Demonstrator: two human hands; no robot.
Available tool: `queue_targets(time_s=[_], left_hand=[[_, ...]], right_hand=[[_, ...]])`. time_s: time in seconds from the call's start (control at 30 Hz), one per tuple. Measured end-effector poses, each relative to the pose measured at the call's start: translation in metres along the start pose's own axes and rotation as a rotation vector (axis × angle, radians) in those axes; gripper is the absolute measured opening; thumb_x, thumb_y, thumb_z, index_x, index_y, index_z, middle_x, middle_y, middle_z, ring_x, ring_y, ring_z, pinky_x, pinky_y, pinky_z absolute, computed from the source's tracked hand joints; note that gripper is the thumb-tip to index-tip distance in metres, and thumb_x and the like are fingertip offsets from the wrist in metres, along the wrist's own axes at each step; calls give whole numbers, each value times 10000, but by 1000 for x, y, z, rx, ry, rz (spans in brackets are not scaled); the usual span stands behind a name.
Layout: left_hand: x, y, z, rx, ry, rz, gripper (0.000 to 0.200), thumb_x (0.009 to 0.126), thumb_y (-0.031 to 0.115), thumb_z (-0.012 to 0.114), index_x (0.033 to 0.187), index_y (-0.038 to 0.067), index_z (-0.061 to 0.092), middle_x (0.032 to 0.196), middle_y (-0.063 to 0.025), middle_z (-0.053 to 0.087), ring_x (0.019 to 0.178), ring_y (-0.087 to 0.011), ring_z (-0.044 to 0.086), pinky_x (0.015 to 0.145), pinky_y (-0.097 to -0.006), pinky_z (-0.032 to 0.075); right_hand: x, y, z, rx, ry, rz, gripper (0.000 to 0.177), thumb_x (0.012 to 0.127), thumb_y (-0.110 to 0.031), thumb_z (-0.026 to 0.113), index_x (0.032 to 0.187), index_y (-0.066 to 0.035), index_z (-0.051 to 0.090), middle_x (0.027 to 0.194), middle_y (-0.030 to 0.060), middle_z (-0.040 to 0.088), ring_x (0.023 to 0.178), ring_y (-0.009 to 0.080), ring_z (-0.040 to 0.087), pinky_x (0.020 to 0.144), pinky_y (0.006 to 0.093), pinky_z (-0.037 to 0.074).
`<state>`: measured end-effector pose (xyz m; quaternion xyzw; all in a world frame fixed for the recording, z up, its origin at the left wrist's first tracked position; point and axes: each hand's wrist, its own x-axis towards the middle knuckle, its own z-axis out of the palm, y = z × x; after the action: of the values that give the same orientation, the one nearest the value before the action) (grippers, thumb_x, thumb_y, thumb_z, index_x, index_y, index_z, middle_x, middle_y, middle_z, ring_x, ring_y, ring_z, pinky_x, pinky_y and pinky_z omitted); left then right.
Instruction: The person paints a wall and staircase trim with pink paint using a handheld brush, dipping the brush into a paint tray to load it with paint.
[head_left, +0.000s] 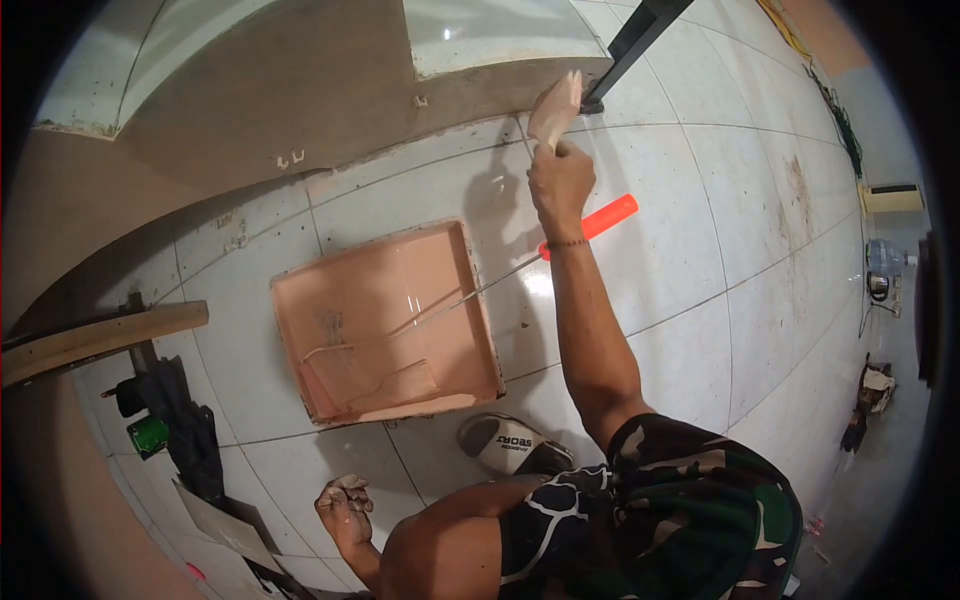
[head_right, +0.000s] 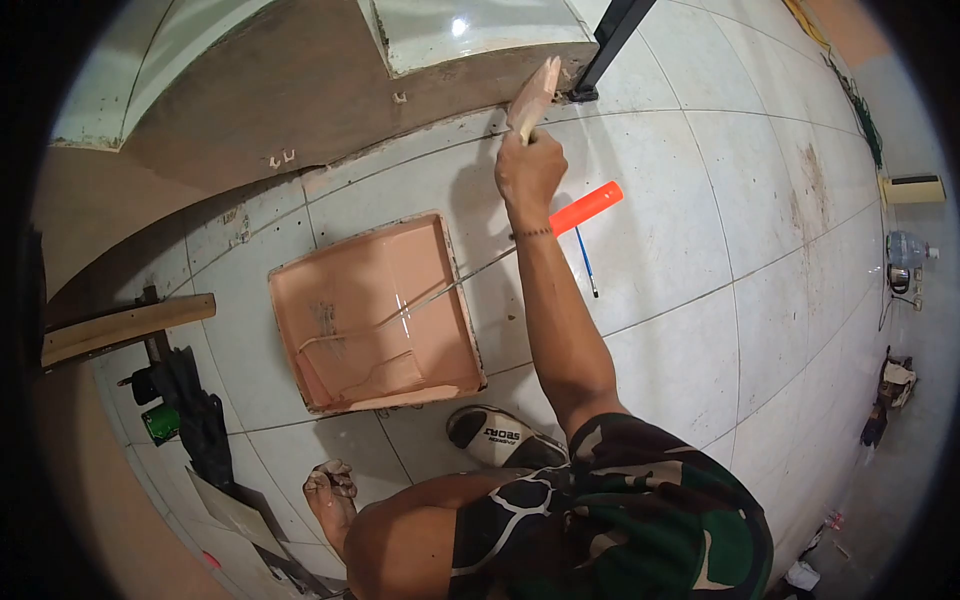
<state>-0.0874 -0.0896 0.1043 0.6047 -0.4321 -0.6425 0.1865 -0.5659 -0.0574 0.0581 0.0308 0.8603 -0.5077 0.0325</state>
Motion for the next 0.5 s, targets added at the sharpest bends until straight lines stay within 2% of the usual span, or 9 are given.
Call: queue_targets(time_s=[0.07, 0.13, 0.17, 0.23, 0.3, 0.43, 0.5], left_hand=[[0, -2, -1, 0, 11, 10, 402, 866, 379, 527, 881, -22, 546, 730, -106, 576, 553, -125, 469, 457, -239, 359], [3, -4, -2, -7, -3, 3, 397, 866, 378, 529, 882, -18, 546, 731, -104, 577, 552, -125, 470, 458, -240, 359], [3, -5, -2, -12, -16, -2, 392, 865, 378, 530, 882, -14, 546, 732, -103, 578, 552, -126, 470, 459, -241, 359], [2, -2, 3, -10, 0, -10, 391, 865, 380, 529, 880, -10, 546, 728, -100, 577, 550, -125, 467, 459, -241, 359], [0, -2, 2, -1, 21, -23, 390, 865, 382, 528, 877, -7, 546, 724, -97, 576, 547, -124, 464, 459, -241, 358], [0, -7, -4, 16, 9, -23, 416, 863, 408, 522, 873, -7, 542, 714, -100, 570, 549, -126, 460, 458, -241, 354], [0, -10, -4, 32, 18, -32, 431, 864, 422, 514, 869, -8, 541, 712, -102, 568, 549, -127, 459, 458, -242, 352]], right_hand=[[5, -2, 13, -122, 39, -231, 285, 733, -238, 559, 678, 38, 606, 636, 214, 594, 601, 353, 595, 605, 431, 460], [-13, -18, 34, -178, -99, -293, 282, 727, -234, 579, 662, 40, 600, 628, 219, 589, 616, 360, 600, 601, 440, 461], [-22, -13, 50, -208, -112, -400, 271, 722, -225, 590, 664, 40, 603, 622, 227, 582, 631, 378, 596, 610, 450, 463], [-54, -36, 57, -112, -222, -364, 272, 726, -214, 519, 713, 40, 614, 646, 249, 570, 651, 406, 581, 635, 441, 457], [-70, -41, 56, -74, -290, -345, 273, 726, -210, 517, 760, 37, 626, 637, 239, 572, 637, 392, 585, 632, 420, 467], [-63, -34, 29, -36, -422, -371, 272, 738, -207, 535, 725, 47, 630, 622, 237, 584, 616, 360, 605, 635, 416, 483], [-39, -33, 18, -45, -509, -164, 306, 754, -244, 544, 738, 48, 636, 568, 190, 590, 555, 275, 628, 566, 374, 488]])
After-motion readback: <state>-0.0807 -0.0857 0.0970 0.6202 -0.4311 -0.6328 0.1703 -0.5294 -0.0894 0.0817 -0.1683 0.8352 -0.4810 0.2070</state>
